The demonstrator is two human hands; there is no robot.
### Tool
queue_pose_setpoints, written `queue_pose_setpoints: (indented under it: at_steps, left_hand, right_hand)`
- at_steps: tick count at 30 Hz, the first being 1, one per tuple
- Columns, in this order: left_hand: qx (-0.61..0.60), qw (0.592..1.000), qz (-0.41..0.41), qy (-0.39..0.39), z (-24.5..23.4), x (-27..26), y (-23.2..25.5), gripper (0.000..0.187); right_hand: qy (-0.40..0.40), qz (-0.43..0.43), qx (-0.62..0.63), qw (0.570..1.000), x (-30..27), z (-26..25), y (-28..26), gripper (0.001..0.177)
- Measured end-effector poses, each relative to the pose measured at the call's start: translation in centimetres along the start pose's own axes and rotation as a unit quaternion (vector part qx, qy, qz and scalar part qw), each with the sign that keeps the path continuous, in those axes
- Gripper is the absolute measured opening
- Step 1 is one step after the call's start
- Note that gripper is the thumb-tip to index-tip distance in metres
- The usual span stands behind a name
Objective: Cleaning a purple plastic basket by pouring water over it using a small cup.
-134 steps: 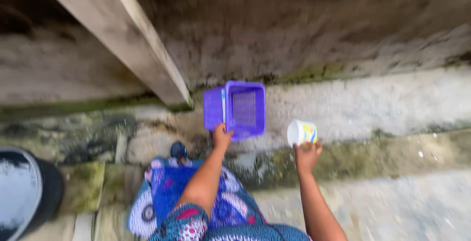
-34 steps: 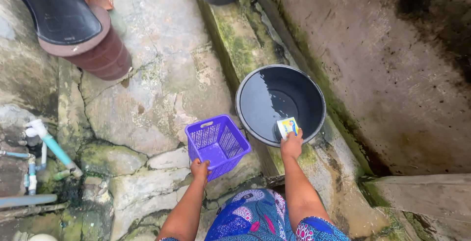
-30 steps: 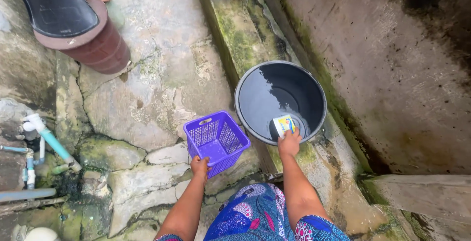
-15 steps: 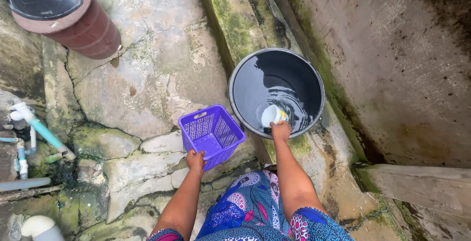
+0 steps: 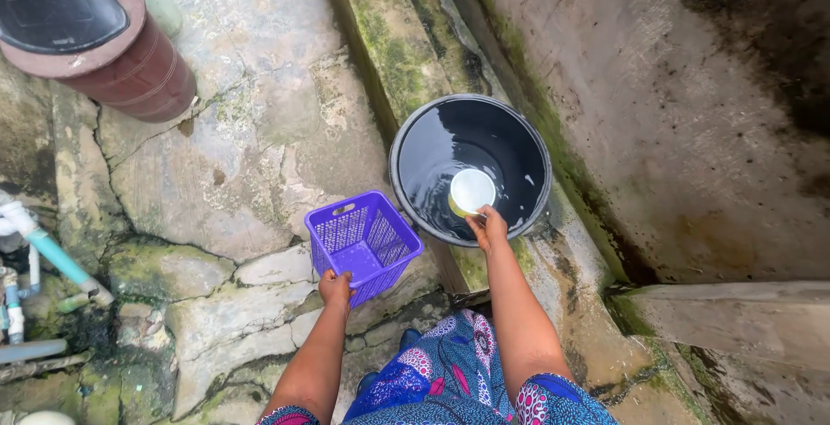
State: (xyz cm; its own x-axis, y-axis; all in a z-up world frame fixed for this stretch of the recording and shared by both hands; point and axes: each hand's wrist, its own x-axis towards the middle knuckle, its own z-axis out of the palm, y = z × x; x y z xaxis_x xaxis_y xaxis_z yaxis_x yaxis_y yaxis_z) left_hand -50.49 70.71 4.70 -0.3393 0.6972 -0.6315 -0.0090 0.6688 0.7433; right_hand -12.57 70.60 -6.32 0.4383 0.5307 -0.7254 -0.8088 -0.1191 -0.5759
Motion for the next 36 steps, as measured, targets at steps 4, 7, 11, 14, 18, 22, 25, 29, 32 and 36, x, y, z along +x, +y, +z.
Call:
queue_pose_setpoints:
  at_steps: [4, 7, 11, 14, 18, 22, 25, 29, 32, 36]
  left_hand:
    - [-0.009, 0.999, 0.031, -0.023, -1.0, -0.6, 0.5, 0.011]
    - [0.012, 0.997, 0.071, -0.024, -2.3, -1.5, 1.0, 0.01]
    - [0.11, 0.986, 0.128, -0.01, -4.4, -1.3, 1.1, 0.011]
    - [0.145, 0.971, 0.185, -0.029, -5.9, -1.6, 0.9, 0.009]
    - [0.176, 0.957, 0.227, -0.054, -7.1, -2.5, 0.2, 0.012]
    - [0.144, 0.934, 0.291, -0.149, -8.1, -4.3, -2.2, 0.013]
    - [0.129, 0.955, 0.178, -0.2, -6.4, -6.8, -3.2, 0.016]
    - [0.119, 0.94, 0.138, -0.288, -4.5, -11.6, -5.4, 0.012]
    - [0.199, 0.906, 0.123, -0.352, -2.9, -16.6, -7.0, 0.01]
    - [0.287, 0.815, 0.104, -0.493, -1.6, -24.5, -11.1, 0.007]
  right_hand:
    - [-0.026, -0.029, 0.033, 0.999, -1.7, 0.8, -1.2, 0.024]
    - [-0.073, -0.033, 0.037, 0.996, -3.9, 1.0, -2.4, 0.023]
    - [-0.073, -0.05, 0.034, 0.996, -6.9, 1.1, -3.9, 0.025]
    - [-0.055, -0.05, 0.043, 0.996, -11.2, 0.0, -4.6, 0.027]
    - [-0.023, -0.076, 0.085, 0.993, -17.8, -1.9, -4.9, 0.03]
    - [0.027, -0.093, 0.127, 0.987, -25.4, -5.6, -4.5, 0.034]
    - [0.048, -0.126, 0.141, 0.981, -30.6, -8.7, -4.4, 0.035]
    - [0.09, -0.173, 0.175, 0.965, -36.6, -14.6, -3.1, 0.033]
    - [0.119, -0.193, 0.209, 0.951, -41.7, -19.3, -1.8, 0.031]
    - [0.178, -0.224, 0.26, 0.922, -49.6, -25.5, 1.4, 0.029]
